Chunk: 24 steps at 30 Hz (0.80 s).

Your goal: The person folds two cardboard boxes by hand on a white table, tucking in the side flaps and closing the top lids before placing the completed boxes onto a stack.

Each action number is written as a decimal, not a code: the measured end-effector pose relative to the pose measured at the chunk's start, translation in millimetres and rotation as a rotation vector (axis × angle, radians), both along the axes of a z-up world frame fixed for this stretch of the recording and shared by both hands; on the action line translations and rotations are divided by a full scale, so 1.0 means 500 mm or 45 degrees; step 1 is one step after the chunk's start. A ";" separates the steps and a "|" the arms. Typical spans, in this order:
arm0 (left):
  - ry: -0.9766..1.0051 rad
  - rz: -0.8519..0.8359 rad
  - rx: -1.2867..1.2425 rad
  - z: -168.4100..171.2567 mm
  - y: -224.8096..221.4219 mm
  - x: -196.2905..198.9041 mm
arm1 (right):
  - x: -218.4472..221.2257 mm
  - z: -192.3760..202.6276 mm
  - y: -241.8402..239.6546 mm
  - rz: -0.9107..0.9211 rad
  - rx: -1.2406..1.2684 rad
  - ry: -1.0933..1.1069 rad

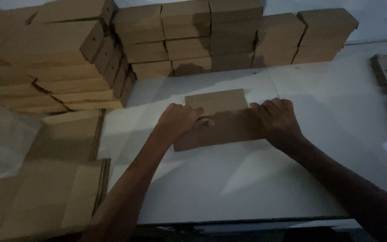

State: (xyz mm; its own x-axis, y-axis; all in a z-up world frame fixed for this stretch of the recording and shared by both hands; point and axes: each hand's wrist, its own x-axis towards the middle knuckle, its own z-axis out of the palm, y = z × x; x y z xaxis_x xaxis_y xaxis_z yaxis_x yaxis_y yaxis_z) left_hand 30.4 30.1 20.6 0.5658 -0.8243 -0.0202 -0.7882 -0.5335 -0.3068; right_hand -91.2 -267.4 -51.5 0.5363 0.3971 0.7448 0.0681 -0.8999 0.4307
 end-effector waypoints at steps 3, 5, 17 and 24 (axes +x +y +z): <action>-0.030 0.024 -0.152 0.041 0.001 -0.062 | 0.052 -0.079 -0.048 0.055 0.188 0.199; 0.021 0.013 -0.238 0.013 -0.011 -0.043 | 0.052 -0.037 -0.023 -0.074 0.305 0.526; 0.360 -0.239 -0.404 -0.087 -0.078 -0.072 | -0.031 0.081 0.144 0.295 0.935 1.457; 0.363 0.186 -0.265 -0.116 -0.051 0.018 | -0.029 0.085 0.116 0.015 0.067 1.327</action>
State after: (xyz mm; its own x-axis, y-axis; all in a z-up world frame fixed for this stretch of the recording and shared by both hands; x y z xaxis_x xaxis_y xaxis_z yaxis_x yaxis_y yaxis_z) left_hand 39.2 4.7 -37.6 0.6736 -0.7383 -0.0342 -0.7372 -0.6745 0.0406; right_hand -105.7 -209.4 -9.2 0.9195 0.3871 -0.0683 0.3926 -0.9126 0.1140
